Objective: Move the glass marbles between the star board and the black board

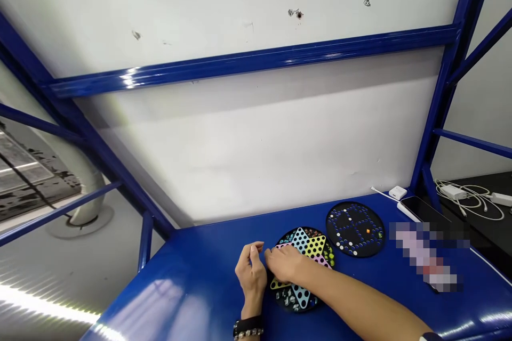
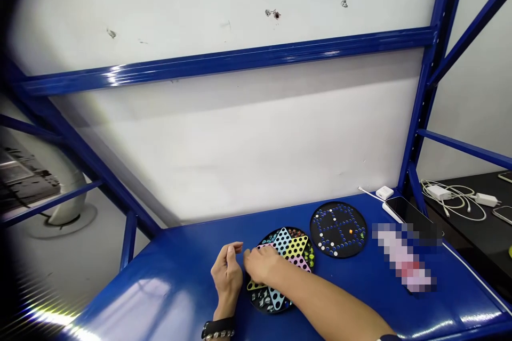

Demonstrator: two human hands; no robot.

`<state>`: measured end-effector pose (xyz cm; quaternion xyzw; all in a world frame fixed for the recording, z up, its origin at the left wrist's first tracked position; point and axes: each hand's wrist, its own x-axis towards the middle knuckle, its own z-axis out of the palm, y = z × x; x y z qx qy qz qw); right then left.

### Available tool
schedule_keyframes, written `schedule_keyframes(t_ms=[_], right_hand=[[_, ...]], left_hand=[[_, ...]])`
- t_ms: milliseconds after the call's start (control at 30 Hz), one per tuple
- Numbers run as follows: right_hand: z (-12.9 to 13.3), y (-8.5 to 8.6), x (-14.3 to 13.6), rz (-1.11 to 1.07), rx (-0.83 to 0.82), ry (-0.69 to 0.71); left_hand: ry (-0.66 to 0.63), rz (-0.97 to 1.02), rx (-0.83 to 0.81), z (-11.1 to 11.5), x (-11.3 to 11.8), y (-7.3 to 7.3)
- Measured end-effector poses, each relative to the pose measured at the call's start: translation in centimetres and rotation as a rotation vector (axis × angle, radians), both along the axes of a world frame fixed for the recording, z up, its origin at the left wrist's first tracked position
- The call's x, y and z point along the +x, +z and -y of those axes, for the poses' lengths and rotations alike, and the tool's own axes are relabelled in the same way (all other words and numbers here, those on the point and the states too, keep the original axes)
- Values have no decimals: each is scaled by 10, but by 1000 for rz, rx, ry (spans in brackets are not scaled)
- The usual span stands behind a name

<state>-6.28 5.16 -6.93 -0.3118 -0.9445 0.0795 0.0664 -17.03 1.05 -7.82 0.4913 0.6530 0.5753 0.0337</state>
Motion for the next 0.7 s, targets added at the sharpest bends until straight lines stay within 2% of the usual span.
schedule_keyframes(t_ms=[333,533,700], right_hand=[[18,14,1,22,-58,-144],[24,7,8,7,77,-107],[22,1,10,0,89,-69]], left_hand=[[5,23,3,0,0,1],[0,21,0,0,0,1],[-1,15,-4,1,1,2]])
